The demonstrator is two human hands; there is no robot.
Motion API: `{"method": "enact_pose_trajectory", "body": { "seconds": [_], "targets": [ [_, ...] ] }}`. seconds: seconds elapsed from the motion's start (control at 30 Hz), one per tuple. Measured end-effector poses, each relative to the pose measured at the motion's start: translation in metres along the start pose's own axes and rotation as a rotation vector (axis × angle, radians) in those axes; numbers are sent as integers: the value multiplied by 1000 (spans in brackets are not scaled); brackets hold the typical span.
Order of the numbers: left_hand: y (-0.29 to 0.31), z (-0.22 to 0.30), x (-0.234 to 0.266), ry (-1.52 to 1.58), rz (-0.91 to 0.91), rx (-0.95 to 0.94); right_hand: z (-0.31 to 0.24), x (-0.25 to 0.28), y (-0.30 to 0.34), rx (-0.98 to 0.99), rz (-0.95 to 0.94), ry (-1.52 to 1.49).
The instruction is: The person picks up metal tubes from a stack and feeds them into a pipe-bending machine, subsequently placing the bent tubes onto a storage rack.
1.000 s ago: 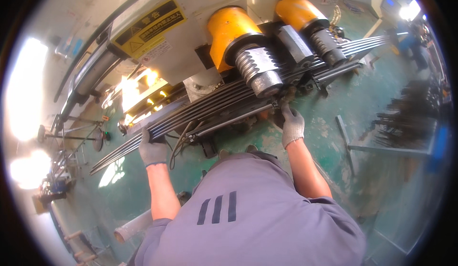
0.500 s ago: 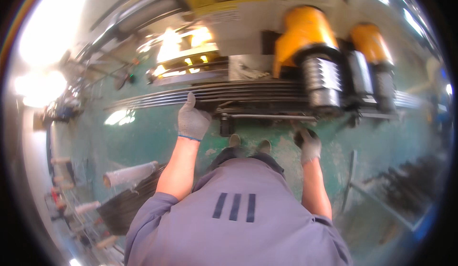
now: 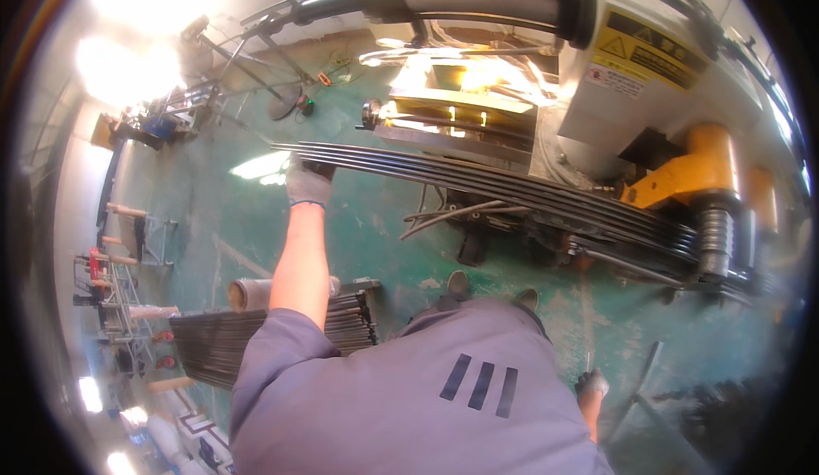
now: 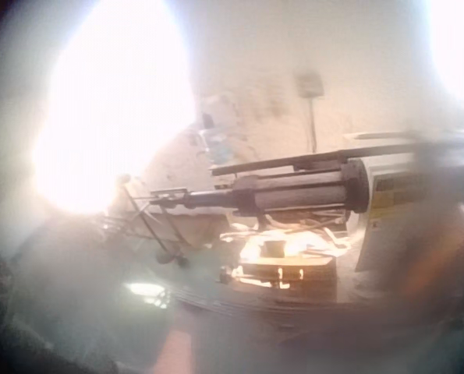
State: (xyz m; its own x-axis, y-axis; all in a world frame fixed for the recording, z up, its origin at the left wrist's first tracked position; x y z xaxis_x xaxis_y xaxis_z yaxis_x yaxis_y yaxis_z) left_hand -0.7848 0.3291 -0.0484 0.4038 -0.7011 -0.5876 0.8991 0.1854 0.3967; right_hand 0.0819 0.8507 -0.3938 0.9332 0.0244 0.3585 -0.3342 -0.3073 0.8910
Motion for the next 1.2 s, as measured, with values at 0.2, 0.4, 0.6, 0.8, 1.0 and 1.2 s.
{"method": "enact_pose_trajectory", "body": {
  "seconds": [0.2, 0.4, 0.6, 0.8, 1.0, 1.2],
  "targets": [
    [-106, 88, 64, -111, 117, -69, 32, -23, 37, 58, 20, 151],
    [-116, 77, 39, -195, -8, -99, 6, -19, 53, 202, 51, 238],
    [-63, 46, 40, -320, -257, 6, -24, -46, 103, 444, -112, 15],
    [-39, 44, 24, -323, -324, 53, 0, -105, 166, 521, -78, 126],
    [-69, 32, 24, -328, -250, 85, 0, -96, 146, 595, -50, 207],
    [-56, 31, 32, -532, -311, 112, -1, -83, 184, 606, 93, 341]
  ]
}}
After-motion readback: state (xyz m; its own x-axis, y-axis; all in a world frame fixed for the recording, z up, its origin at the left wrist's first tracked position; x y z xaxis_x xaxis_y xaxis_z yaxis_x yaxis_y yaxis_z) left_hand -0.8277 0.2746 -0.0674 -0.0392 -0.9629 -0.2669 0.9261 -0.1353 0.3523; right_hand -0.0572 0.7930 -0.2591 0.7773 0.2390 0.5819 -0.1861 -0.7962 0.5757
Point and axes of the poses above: each hand's wrist, its own y-axis away from the middle knuckle, its own x-axis out of the back of the hand, z = x × y, the point moved 8 cm from there along -y, towards the middle knuckle, and after that the axes turned 6 degrees about z, right-handed, at the moved point
